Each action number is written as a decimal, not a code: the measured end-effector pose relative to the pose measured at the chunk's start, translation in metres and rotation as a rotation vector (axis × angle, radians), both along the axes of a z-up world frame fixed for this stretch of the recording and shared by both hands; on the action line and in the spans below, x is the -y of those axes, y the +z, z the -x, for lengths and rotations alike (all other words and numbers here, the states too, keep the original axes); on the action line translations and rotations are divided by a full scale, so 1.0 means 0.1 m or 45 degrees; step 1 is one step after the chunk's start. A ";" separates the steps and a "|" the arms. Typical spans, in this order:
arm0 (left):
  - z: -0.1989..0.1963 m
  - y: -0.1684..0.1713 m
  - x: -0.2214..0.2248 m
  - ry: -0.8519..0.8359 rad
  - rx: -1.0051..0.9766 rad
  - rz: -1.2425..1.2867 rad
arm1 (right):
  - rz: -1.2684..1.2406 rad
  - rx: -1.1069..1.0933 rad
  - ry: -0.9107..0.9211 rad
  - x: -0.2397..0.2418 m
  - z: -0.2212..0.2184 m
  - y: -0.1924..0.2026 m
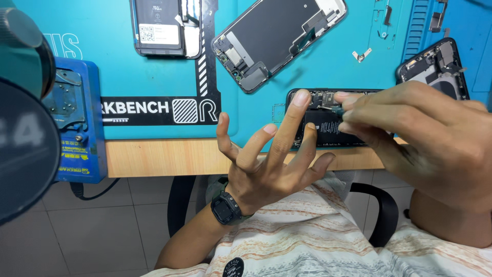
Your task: The person uses a screwdriver to remove screws from the internal components of a disassembled smartphone. They then remove the old battery, place a new battery into the chassis, and secure it with screws. The person also handles the phone's screen assembly and various small screws on the workbench.
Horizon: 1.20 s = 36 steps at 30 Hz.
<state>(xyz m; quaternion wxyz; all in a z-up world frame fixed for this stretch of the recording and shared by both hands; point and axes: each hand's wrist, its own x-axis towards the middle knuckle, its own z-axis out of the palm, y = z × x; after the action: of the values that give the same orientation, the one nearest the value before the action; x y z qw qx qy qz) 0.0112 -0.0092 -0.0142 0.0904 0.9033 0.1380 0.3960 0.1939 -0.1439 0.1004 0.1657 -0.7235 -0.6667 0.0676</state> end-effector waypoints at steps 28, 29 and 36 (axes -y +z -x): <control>0.04 0.06 -0.05 0.006 0.039 0.042 | 0.341 0.443 0.036 -0.13 0.08 0.11; 0.04 0.06 -0.05 -0.008 0.039 0.042 | 0.356 0.478 -0.005 -0.11 0.09 0.10; 0.10 0.10 -0.05 -0.009 -0.006 0.034 | 0.238 0.552 -0.092 -0.02 0.08 0.06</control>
<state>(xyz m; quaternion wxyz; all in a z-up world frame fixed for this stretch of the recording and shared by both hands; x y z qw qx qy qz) 0.0015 -0.0040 -0.0043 0.1034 0.9033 0.1404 0.3919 0.1859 -0.1418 0.1067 -0.0468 -0.7568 -0.6510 -0.0338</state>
